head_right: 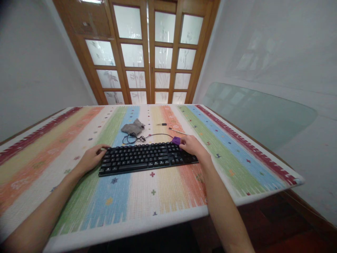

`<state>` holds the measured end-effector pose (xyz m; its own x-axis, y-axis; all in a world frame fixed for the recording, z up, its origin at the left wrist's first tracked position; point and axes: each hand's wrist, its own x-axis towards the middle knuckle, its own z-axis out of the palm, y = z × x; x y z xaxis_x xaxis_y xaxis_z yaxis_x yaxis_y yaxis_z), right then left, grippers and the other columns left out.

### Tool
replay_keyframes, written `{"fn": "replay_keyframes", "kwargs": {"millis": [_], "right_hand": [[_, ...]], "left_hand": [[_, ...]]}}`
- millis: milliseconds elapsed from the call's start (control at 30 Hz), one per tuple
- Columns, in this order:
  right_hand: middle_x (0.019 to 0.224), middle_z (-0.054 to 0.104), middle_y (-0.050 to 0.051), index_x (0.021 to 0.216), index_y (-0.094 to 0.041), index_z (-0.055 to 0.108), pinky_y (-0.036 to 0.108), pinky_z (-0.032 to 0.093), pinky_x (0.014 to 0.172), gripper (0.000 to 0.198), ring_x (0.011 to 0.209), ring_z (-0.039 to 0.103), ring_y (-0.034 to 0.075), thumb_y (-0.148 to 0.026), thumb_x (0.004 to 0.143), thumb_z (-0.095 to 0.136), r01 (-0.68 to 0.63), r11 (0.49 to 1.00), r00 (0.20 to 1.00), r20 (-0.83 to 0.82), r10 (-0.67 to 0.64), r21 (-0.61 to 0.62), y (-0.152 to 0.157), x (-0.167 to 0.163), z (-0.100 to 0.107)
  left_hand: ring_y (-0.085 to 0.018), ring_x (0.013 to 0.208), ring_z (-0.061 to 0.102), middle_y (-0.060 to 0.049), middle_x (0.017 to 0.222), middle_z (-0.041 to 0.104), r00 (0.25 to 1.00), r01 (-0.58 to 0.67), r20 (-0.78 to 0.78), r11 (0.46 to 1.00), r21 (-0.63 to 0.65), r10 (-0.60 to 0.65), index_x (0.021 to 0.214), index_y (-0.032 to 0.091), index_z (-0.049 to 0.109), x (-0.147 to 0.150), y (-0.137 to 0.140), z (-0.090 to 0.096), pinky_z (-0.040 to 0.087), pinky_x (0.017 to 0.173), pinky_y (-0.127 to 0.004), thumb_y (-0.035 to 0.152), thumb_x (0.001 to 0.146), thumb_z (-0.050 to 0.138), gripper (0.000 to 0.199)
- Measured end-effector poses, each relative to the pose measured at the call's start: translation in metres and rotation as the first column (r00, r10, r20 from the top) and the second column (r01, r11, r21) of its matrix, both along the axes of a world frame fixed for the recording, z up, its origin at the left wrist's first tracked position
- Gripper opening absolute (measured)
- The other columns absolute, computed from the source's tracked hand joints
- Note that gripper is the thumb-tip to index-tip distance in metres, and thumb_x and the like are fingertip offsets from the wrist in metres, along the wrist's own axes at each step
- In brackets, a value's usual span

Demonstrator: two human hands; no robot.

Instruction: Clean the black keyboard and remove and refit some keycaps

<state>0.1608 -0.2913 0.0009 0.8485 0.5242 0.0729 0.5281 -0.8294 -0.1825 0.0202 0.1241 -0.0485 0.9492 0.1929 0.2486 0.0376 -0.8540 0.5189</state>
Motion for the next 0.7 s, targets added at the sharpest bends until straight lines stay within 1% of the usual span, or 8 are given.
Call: {"fn": "replay_keyframes", "kwargs": {"millis": [100, 167, 300, 333, 400, 533, 600, 700], "right_hand": [[0.071, 0.067, 0.005, 0.067, -0.016, 0.066, 0.024, 0.033, 0.059, 0.013, 0.066, 0.057, 0.016, -0.017, 0.076, 0.056, -0.008, 1.0, 1.0, -0.025, 0.008, 0.018, -0.003, 0.002, 0.0], [0.07, 0.067, 0.005, 0.068, -0.017, 0.067, 0.025, 0.033, 0.059, 0.014, 0.065, 0.057, 0.017, -0.019, 0.076, 0.056, 0.031, 0.999, 0.999, -0.016, -0.03, 0.023, -0.006, 0.004, -0.002], [0.079, 0.069, 0.009, 0.077, -0.015, 0.069, 0.027, 0.036, 0.064, 0.015, 0.072, 0.058, 0.02, -0.019, 0.078, 0.054, 0.169, 0.982, 0.962, 0.2, -0.183, 0.088, -0.017, 0.009, -0.005], [0.082, 0.069, 0.01, 0.08, -0.014, 0.069, 0.028, 0.037, 0.066, 0.017, 0.075, 0.058, 0.02, -0.019, 0.078, 0.053, 0.176, 0.977, 0.947, 0.252, -0.201, 0.117, -0.019, 0.01, -0.005], [0.085, 0.068, 0.01, 0.083, -0.014, 0.069, 0.027, 0.039, 0.07, 0.018, 0.078, 0.058, 0.02, -0.019, 0.079, 0.053, 0.14, 0.98, 0.941, 0.29, -0.177, 0.143, -0.021, 0.012, -0.006], [0.083, 0.068, 0.008, 0.078, -0.015, 0.069, 0.026, 0.039, 0.069, 0.015, 0.076, 0.058, 0.018, -0.015, 0.075, 0.055, 0.043, 0.998, 0.987, 0.152, -0.05, 0.053, -0.017, 0.011, -0.008], [0.08, 0.068, 0.007, 0.074, -0.015, 0.068, 0.025, 0.038, 0.065, 0.013, 0.073, 0.058, 0.017, -0.013, 0.073, 0.055, 0.034, 0.999, 0.997, 0.074, -0.035, 0.012, -0.015, 0.011, -0.009], [0.073, 0.068, 0.006, 0.07, -0.017, 0.066, 0.024, 0.036, 0.06, 0.012, 0.067, 0.056, 0.016, -0.015, 0.074, 0.055, 0.028, 1.0, 0.999, 0.031, -0.028, -0.002, -0.015, 0.011, -0.008]], "left_hand": [[-0.023, 0.074, 0.064, -0.008, 0.09, 0.072, 1.0, 0.002, -0.005, 1.0, -0.003, -0.002, 0.095, 0.017, 0.066, 0.0, 0.0, 0.001, 0.052, 0.08, -0.036, 0.042, 0.075, 0.039, 0.042], [-0.023, 0.074, 0.064, -0.008, 0.091, 0.072, 1.0, 0.003, 0.0, 1.0, -0.001, -0.003, 0.095, 0.016, 0.066, 0.0, 0.0, 0.001, 0.052, 0.08, -0.036, 0.042, 0.075, 0.039, 0.042], [-0.022, 0.074, 0.064, -0.008, 0.092, 0.072, 1.0, 0.004, 0.009, 1.0, -0.001, -0.004, 0.095, 0.016, 0.066, 0.0, 0.001, -0.001, 0.052, 0.08, -0.035, 0.042, 0.075, 0.04, 0.042], [-0.022, 0.073, 0.064, -0.007, 0.091, 0.073, 1.0, 0.006, 0.01, 1.0, -0.001, -0.006, 0.095, 0.017, 0.066, 0.0, 0.001, -0.001, 0.052, 0.08, -0.035, 0.042, 0.076, 0.04, 0.041], [-0.022, 0.073, 0.064, -0.007, 0.091, 0.073, 1.0, 0.009, 0.012, 1.0, 0.003, -0.009, 0.095, 0.017, 0.066, 0.0, 0.002, -0.002, 0.052, 0.079, -0.034, 0.041, 0.076, 0.04, 0.04], [-0.022, 0.075, 0.065, -0.006, 0.091, 0.073, 1.0, 0.012, 0.016, 1.0, 0.005, -0.012, 0.094, 0.018, 0.067, 0.001, 0.003, -0.003, 0.052, 0.08, -0.034, 0.04, 0.076, 0.041, 0.038], [-0.022, 0.075, 0.065, -0.006, 0.091, 0.073, 1.0, 0.013, 0.019, 1.0, 0.004, -0.013, 0.094, 0.018, 0.067, 0.001, 0.004, -0.003, 0.052, 0.08, -0.034, 0.039, 0.076, 0.041, 0.038], [-0.021, 0.075, 0.064, -0.006, 0.09, 0.072, 1.0, 0.013, 0.022, 1.0, 0.0, -0.013, 0.095, 0.018, 0.067, 0.001, 0.003, -0.004, 0.052, 0.08, -0.033, 0.04, 0.076, 0.04, 0.039]]}}
